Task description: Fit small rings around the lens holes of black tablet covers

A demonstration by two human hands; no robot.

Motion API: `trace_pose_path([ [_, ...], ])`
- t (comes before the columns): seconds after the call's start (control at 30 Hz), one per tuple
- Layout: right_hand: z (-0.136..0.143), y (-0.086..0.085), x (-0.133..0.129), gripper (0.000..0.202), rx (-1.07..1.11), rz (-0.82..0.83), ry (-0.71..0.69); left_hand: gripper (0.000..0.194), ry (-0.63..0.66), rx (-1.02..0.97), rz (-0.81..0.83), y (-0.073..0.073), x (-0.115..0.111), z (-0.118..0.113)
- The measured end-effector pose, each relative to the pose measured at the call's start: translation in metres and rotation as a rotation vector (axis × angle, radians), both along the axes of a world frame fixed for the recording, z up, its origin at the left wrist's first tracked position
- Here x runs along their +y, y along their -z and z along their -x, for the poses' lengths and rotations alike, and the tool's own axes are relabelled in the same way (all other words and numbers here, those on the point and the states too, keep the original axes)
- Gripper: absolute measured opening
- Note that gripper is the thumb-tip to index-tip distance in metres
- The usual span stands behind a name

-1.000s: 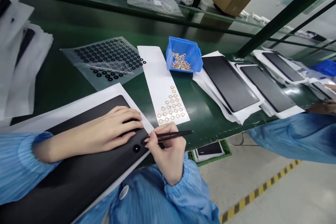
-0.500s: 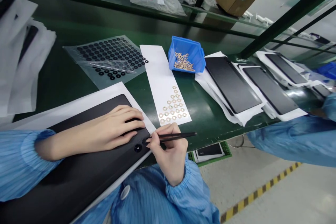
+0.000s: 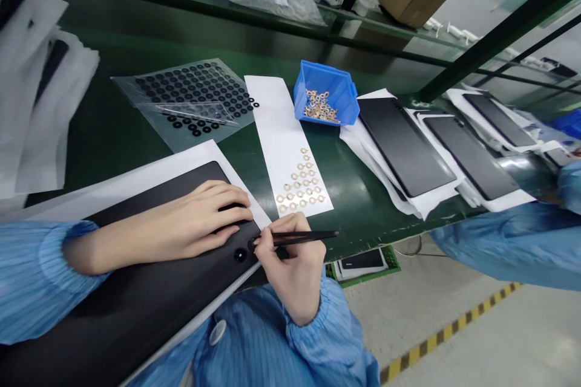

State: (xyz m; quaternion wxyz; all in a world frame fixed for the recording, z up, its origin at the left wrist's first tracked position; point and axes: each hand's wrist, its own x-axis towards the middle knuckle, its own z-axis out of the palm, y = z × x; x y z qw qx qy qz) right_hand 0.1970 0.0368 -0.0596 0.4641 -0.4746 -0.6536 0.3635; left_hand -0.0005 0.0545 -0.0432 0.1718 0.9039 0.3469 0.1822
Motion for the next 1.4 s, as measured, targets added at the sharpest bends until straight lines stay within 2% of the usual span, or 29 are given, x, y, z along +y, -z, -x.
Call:
trace_pose_path([
  [0.27,-0.0025,-0.0070,0.0096,0.018,0.007,0.081,-0.124,0.019,0.002,0.008,0.003,0.0002,0.0008,-0.0003],
  [0.43,-0.0015,-0.0093,0.0087,0.019,0.066,0.165,-0.101,0.018,0.000,0.007,0.004,-0.0002,0.0013,-0.0006],
  [0.77,-0.0041,-0.0090,0.0092,0.020,0.099,0.192,-0.149,0.018,-0.002,0.008,0.014,-0.0014,0.0007,-0.0009],
  [0.9,-0.0068,-0.0082,0.0079,0.017,0.176,0.231,-0.132,0.018,-0.001,0.010,0.002,-0.0023,0.0009,-0.0005],
  [1.17,-0.0077,-0.0061,0.0043,0.013,0.192,0.157,-0.122,0.018,-0.007,0.014,-0.004,-0.0020,0.0008,-0.0004],
  [1.4,-0.0035,-0.0016,0.0057,0.015,0.051,0.054,-0.077,0.018,-0.005,0.004,-0.021,-0.0017,0.0011,-0.0012],
])
